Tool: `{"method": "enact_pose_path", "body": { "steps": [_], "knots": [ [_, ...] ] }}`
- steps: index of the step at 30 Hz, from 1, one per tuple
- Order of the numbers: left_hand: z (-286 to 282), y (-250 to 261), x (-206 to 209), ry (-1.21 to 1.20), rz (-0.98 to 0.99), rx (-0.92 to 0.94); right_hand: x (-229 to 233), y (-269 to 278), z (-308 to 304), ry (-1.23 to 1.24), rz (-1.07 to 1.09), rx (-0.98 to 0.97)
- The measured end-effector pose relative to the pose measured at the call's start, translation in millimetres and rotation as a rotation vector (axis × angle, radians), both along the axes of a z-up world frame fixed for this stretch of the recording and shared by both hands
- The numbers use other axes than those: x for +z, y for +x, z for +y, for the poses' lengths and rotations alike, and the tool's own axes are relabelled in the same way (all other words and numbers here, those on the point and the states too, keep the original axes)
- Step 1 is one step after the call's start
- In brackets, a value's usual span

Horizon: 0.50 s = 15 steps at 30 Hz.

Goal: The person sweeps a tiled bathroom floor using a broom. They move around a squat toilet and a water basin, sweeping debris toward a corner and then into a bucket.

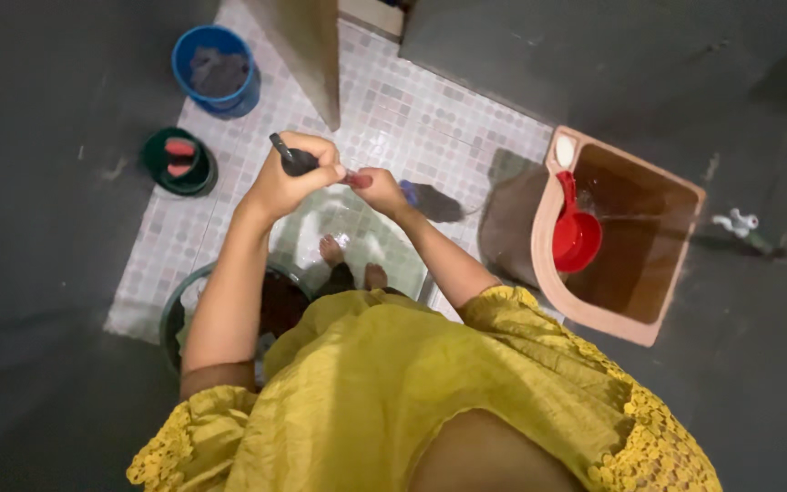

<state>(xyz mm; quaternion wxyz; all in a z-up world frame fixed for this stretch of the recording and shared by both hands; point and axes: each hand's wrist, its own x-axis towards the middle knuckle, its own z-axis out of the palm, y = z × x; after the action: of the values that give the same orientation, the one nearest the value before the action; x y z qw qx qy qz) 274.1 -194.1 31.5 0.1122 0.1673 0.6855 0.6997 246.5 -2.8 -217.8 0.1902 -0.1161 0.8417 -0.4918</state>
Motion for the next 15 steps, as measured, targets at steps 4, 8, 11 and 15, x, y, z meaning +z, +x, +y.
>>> {"method": "enact_pose_path", "body": {
  "steps": [4,8,11,15],
  "knots": [
    [-1,12,40,-0.21,0.088,-0.049,-5,9,-37,-0.599,-0.193,0.069],
    [6,21,55,-0.303,0.12,-0.014,1,9,-69,-0.944,-0.536,-0.025],
    [-8,26,55,-0.274,0.298,0.079,22,-28,-91,-0.818,-0.104,0.298],
    [-48,35,53,-0.288,0.458,0.254,36,-84,-141,-0.099,0.408,0.432]
  ]
}}
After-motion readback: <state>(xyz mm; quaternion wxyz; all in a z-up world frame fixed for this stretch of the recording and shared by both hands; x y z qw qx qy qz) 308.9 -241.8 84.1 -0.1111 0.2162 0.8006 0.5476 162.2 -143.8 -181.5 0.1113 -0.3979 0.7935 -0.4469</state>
